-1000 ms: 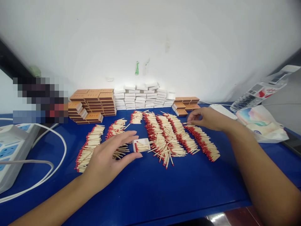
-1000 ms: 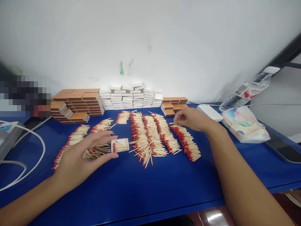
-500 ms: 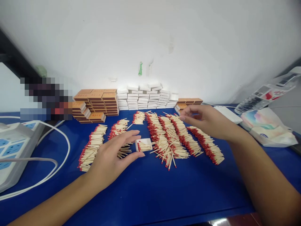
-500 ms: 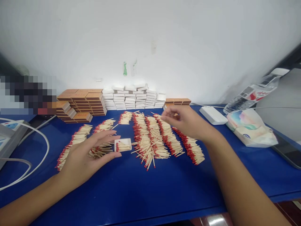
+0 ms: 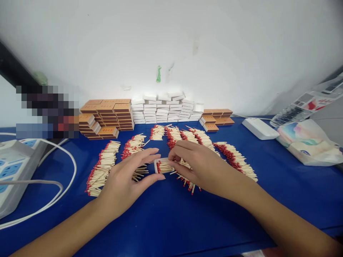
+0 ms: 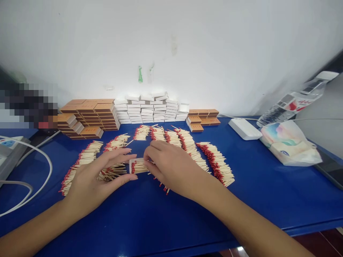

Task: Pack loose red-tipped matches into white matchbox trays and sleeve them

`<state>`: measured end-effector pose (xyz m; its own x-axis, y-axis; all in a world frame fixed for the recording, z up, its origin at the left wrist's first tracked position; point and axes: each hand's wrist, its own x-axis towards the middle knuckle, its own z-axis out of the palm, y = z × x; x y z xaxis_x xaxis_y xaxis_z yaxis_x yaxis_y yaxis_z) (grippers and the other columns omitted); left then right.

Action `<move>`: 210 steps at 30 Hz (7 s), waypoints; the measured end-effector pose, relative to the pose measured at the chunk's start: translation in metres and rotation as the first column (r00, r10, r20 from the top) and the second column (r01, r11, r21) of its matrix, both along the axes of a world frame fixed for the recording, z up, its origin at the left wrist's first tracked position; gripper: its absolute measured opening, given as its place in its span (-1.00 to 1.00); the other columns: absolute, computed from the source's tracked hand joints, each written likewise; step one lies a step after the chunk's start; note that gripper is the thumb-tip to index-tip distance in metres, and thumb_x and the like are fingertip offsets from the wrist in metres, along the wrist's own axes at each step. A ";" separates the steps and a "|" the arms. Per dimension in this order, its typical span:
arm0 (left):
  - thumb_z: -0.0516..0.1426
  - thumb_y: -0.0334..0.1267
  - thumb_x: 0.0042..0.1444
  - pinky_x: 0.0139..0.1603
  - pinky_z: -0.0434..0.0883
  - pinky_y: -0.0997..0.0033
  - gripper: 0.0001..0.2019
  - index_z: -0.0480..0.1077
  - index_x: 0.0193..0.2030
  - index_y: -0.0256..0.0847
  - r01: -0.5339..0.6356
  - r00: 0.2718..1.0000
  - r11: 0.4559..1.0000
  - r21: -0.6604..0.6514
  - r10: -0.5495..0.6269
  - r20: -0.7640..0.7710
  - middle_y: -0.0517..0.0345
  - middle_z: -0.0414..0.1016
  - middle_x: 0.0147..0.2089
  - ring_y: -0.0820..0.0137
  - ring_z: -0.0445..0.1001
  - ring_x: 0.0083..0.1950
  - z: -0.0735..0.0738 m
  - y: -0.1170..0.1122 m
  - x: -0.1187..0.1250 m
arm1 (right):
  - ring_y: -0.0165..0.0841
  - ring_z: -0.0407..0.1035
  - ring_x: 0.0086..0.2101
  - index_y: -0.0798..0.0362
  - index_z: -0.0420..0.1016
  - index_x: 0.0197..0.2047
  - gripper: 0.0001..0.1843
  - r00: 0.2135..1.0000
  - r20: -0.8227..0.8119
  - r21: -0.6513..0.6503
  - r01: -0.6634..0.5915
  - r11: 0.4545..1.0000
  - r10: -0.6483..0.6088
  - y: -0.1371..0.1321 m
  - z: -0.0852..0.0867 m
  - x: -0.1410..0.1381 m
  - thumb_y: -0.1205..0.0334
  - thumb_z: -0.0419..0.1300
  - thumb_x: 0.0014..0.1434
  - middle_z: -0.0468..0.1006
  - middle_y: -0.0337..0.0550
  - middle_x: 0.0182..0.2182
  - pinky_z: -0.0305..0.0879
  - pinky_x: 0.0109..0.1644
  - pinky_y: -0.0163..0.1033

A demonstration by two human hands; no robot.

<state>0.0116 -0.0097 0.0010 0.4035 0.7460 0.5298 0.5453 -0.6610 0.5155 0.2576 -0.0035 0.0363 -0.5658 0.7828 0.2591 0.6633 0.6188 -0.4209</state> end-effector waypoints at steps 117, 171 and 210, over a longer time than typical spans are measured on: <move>0.38 -0.07 0.22 0.33 0.52 0.27 -0.41 0.33 0.34 -0.02 0.033 0.999 0.996 0.080 -0.029 -0.045 0.19 0.71 0.12 0.27 0.69 0.15 0.002 -0.002 -0.005 | -0.28 0.42 -0.38 -0.03 0.56 -0.28 -0.62 0.927 0.216 -0.186 0.348 0.919 -0.308 0.079 -0.024 0.175 -0.16 0.16 0.32 0.63 -0.12 -0.37 0.24 -0.29 -0.17; 0.39 -0.04 0.21 0.28 0.57 0.32 -0.45 0.36 0.28 0.00 -0.022 1.000 1.000 0.009 0.022 0.016 0.20 0.71 0.11 0.25 0.70 0.13 0.003 -0.001 0.002 | -0.31 0.43 -0.26 0.01 0.48 -0.13 -0.86 1.000 -0.008 0.037 -0.021 0.999 0.021 0.003 0.001 0.003 0.25 0.12 0.49 0.52 -0.09 -0.16 0.31 -0.22 -0.18; 0.40 -0.06 0.20 0.32 0.52 0.34 -0.45 0.38 0.28 -0.01 -0.015 1.000 0.999 0.029 0.015 0.000 0.22 0.71 0.11 0.30 0.69 0.15 0.002 -0.002 -0.004 | -0.25 0.49 -0.33 -0.07 0.68 -0.25 -0.70 0.910 0.240 -0.196 0.387 0.901 -0.339 0.070 -0.009 0.171 -0.10 0.29 0.22 0.70 -0.13 -0.29 0.33 -0.26 -0.15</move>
